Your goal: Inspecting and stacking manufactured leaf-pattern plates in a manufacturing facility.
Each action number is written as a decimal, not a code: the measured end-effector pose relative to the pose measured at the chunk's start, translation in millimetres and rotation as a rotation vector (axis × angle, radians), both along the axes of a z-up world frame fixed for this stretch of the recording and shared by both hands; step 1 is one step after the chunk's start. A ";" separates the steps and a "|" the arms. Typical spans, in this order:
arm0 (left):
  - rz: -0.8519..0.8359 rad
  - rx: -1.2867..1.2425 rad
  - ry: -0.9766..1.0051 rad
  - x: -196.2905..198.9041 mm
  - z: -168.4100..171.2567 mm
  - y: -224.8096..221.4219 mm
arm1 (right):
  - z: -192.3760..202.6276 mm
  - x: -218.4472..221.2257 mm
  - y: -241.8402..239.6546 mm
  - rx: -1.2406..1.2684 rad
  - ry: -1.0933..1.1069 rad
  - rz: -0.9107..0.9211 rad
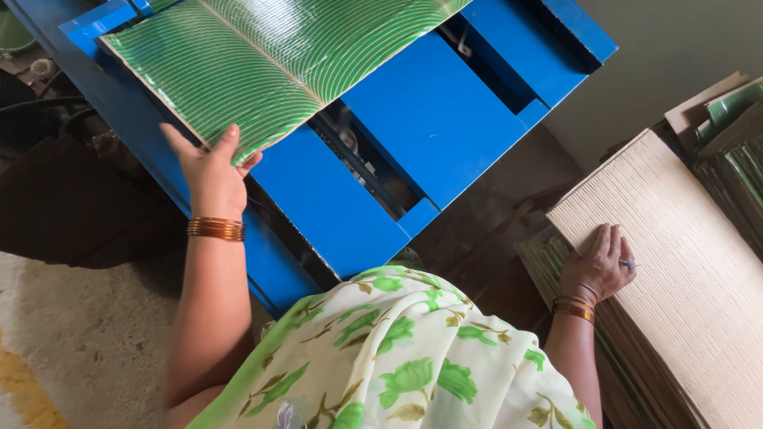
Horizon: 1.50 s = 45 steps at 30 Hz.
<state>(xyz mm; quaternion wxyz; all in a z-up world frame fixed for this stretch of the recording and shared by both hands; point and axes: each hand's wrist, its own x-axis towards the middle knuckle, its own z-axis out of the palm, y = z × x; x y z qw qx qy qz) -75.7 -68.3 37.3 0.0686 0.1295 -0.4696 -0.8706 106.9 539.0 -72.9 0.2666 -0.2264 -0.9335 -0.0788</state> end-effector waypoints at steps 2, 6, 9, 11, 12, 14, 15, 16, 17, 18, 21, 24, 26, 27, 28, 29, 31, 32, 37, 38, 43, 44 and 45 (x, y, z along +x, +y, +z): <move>0.060 -0.135 -0.005 0.5 -3.5 3.7 | -1.4 -1.4 0.1 0.006 0.003 -0.004; -0.082 -0.405 -0.085 8.2 -7.5 10.8 | -1.9 0.3 3.9 0.022 -0.036 -0.029; -0.231 -0.616 -0.219 13.4 4.6 11.3 | 2.9 -2.3 0.6 0.022 -0.055 -0.021; -0.308 -0.748 -0.302 13.1 5.6 10.2 | 4.5 -1.4 1.7 0.006 -0.068 -0.005; -0.370 -0.923 -0.333 11.0 0.3 8.6 | 3.2 0.0 4.5 0.029 -0.069 -0.003; -0.415 -1.084 -0.380 7.3 -13.7 6.2 | 6.8 0.0 5.3 0.058 -0.074 0.024; -0.400 -1.276 -0.346 3.5 -20.5 6.1 | 12.4 -0.4 3.0 0.037 -0.044 0.058; -0.383 -1.469 -0.311 -0.4 -26.7 6.4 | 18.6 -1.0 1.4 0.015 -0.014 0.092; -0.373 -1.463 -0.317 1.2 -30.5 9.4 | 34.6 -3.1 -14.7 0.019 -0.012 0.104; -0.264 -1.584 -0.159 2.3 -34.2 13.8 | 50.5 -5.3 -29.7 -0.001 0.002 0.121; -0.238 -1.442 0.045 7.0 -18.1 46.7 | 89.4 -7.1 -77.8 0.011 0.019 0.141; -0.493 -0.973 0.045 25.8 16.2 91.9 | 137.5 -9.9 -139.2 0.006 0.046 0.233; -0.678 -0.756 0.022 38.4 31.9 117.7 | 171.0 -9.8 -175.5 -0.027 0.078 0.295; -0.621 -0.905 0.249 42.6 35.7 127.1 | 186.2 -9.4 -190.2 -0.048 0.062 0.375; -0.556 -1.039 0.485 47.2 39.7 135.7 | 201.6 -9.9 -205.1 -0.070 0.046 0.454; -0.578 -1.035 0.500 44.3 43.8 141.5 | 215.8 -7.0 -209.3 -0.069 0.049 0.428; -0.315 -1.310 0.859 40.1 51.9 150.2 | 244.5 -3.1 -219.5 -0.135 -0.041 0.662; -0.328 -1.303 0.872 32.0 51.3 151.4 | 259.2 0.6 -220.3 -0.134 -0.039 0.645; -0.239 -1.284 0.996 8.7 35.9 136.3 | 292.4 21.1 -198.5 0.008 0.086 0.983; -0.238 -1.284 1.004 8.2 36.5 132.2 | 286.2 20.8 -180.5 0.011 0.091 0.978; -0.189 -0.830 0.637 14.1 31.7 107.5 | 271.2 3.9 -116.2 0.221 0.745 0.726; -0.186 -0.830 0.637 16.3 34.1 102.3 | 266.5 2.0 -110.4 0.222 0.747 0.728; -0.179 -0.683 0.495 18.8 36.3 95.8 | 261.5 -1.6 -104.9 0.154 0.604 0.579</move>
